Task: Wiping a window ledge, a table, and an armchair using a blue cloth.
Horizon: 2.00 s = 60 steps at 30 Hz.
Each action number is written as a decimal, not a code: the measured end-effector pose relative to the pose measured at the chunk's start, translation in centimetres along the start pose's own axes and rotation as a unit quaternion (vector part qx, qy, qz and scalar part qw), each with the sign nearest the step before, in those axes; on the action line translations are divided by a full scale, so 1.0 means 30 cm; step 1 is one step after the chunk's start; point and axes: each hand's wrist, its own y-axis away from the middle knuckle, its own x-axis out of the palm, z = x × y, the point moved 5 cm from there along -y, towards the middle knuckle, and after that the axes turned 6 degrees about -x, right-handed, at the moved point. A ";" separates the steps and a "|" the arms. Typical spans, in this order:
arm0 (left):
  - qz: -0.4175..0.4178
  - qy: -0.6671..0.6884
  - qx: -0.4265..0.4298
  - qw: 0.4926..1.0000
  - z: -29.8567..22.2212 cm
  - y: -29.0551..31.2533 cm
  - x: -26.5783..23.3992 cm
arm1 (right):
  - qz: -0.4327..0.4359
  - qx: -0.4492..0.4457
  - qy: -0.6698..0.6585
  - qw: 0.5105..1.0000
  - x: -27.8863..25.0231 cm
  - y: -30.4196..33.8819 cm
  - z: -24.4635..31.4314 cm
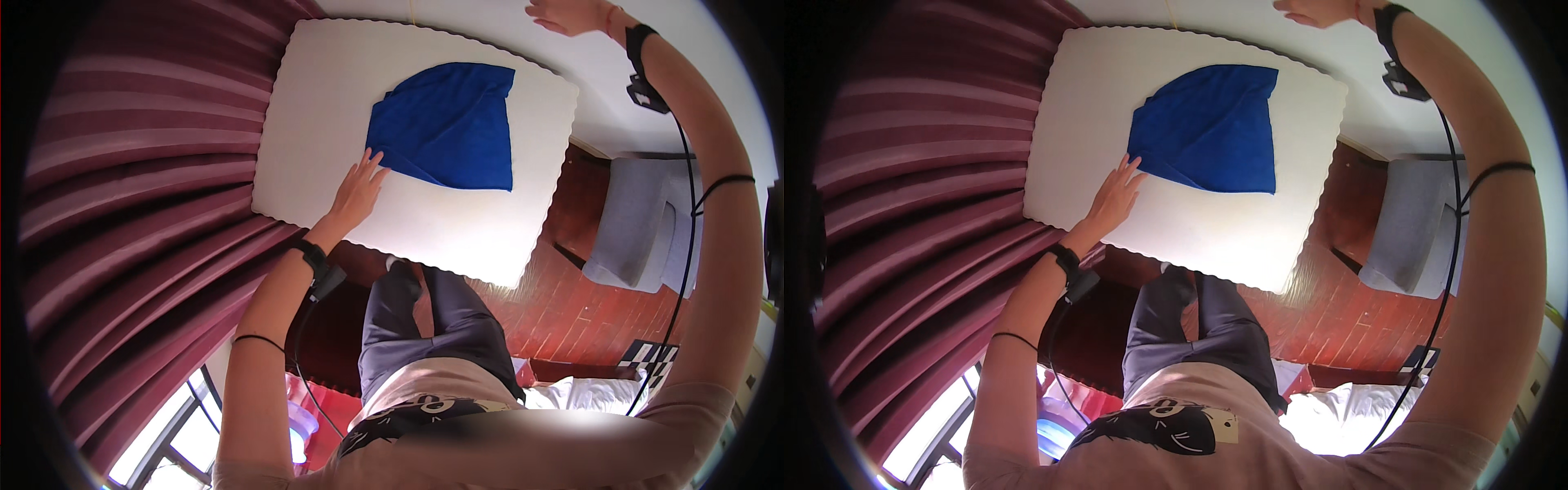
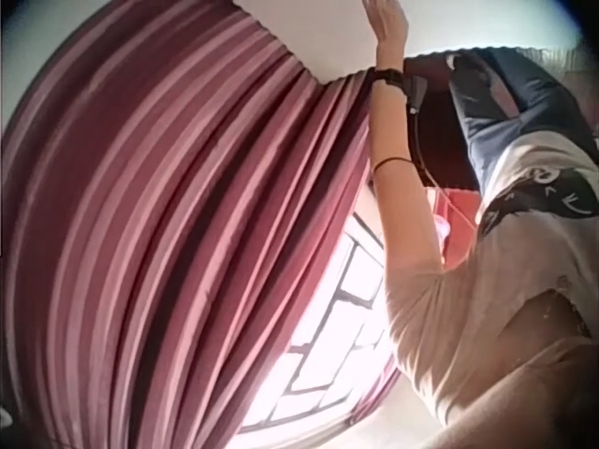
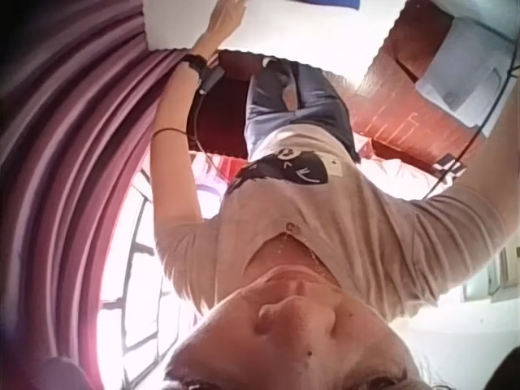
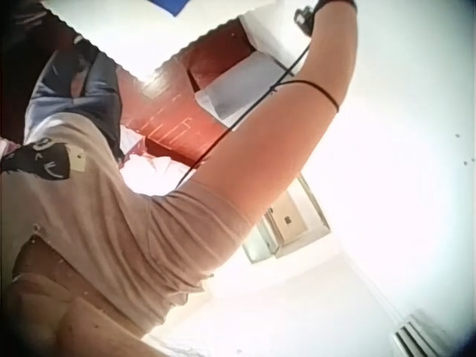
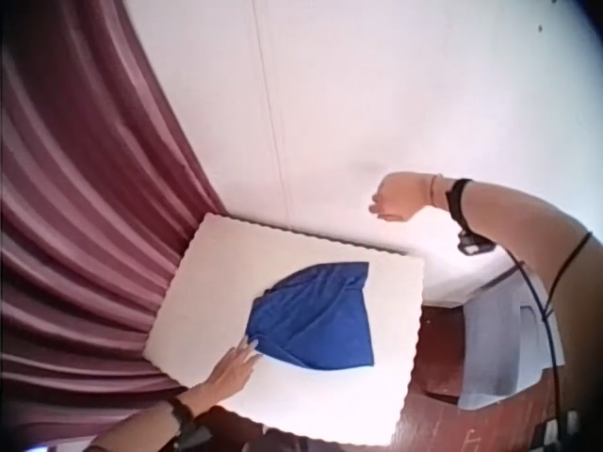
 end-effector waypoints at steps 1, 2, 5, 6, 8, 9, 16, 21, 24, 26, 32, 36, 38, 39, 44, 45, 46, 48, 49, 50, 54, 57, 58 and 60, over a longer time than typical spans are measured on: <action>-0.011 0.006 0.004 1.000 -0.005 -0.033 0.000 | -0.007 -0.006 0.006 1.000 -0.003 -0.020 -0.015; -0.022 0.010 0.008 1.000 -0.009 -0.060 -0.004 | -0.010 -0.005 0.007 1.000 0.014 -0.053 -0.001; -0.043 0.061 0.000 0.997 -0.068 -0.199 0.051 | -0.083 0.075 -0.097 0.989 0.251 -0.112 0.091; -0.048 0.064 0.005 0.997 -0.088 -0.237 0.081 | -0.043 0.117 -0.129 0.984 0.353 -0.145 0.159; -0.094 0.124 -0.069 0.985 -0.026 -0.271 0.111 | -0.127 0.221 -0.244 0.936 0.462 -0.283 0.373; -0.096 0.150 -0.091 0.980 -0.017 -0.304 0.126 | -0.251 0.280 -0.217 0.901 0.480 -0.303 0.487; -0.020 -0.018 -0.041 0.999 -0.066 -0.416 0.187 | -0.153 0.558 -0.293 0.761 0.471 -0.389 1.210; 0.030 -0.004 -0.035 0.999 -0.194 0.028 0.335 | -0.112 0.552 -0.398 0.724 0.332 -0.386 1.651; 0.115 0.046 -0.101 0.987 -0.231 0.236 0.334 | -0.198 0.615 -0.383 0.660 0.276 -0.367 1.657; 0.046 0.085 -0.083 0.992 -0.199 0.219 0.323 | -0.175 0.639 -0.369 0.651 0.299 -0.407 1.508; -0.058 -0.026 -0.068 0.996 -0.001 -0.259 0.251 | -0.193 0.556 -0.286 0.757 0.464 -0.558 1.024; -0.104 -0.032 -0.050 0.993 0.171 -0.511 0.138 | -0.243 0.553 -0.217 0.767 0.522 -0.572 0.713; -0.114 -0.048 -0.033 0.992 0.223 -0.533 0.129 | -0.242 0.551 -0.194 0.775 0.517 -0.600 0.645; -0.108 -0.043 -0.034 0.993 0.212 -0.512 0.149 | -0.228 0.560 -0.192 0.773 0.532 -0.602 0.653; -0.020 0.004 -0.042 0.999 0.154 -0.184 0.221 | -0.167 0.539 -0.296 0.771 0.441 -0.653 0.968; 0.026 -0.015 -0.023 0.999 0.129 -0.105 0.237 | -0.157 0.529 -0.321 0.770 0.421 -0.644 1.060; 0.064 -0.010 0.011 0.998 0.108 -0.030 0.238 | -0.148 0.519 -0.345 0.768 0.406 -0.629 1.151; 0.170 -0.019 0.092 0.981 0.099 0.103 0.216 | -0.131 0.505 -0.379 0.765 0.378 -0.604 1.305; 0.210 -0.020 0.123 0.970 0.128 0.178 0.197 | -0.124 0.501 -0.406 0.754 0.357 -0.605 1.356; 0.251 -0.035 0.137 0.958 0.135 0.229 0.166 | -0.111 0.500 -0.430 0.743 0.342 -0.587 1.403; 0.394 -0.035 0.258 0.882 0.110 0.419 -0.109 | -0.172 0.484 -0.533 0.673 0.155 -0.497 1.473; 0.703 0.123 0.107 0.693 0.049 0.541 -0.245 | -0.172 0.468 -0.569 0.654 0.027 -0.375 1.552; 0.733 0.169 0.107 0.650 0.029 0.573 -0.314 | -0.172 0.468 -0.569 0.654 -0.011 -0.328 1.578; 0.792 0.190 0.205 0.543 -0.002 0.634 -0.436 | -0.141 0.498 -0.577 0.632 -0.044 -0.254 1.626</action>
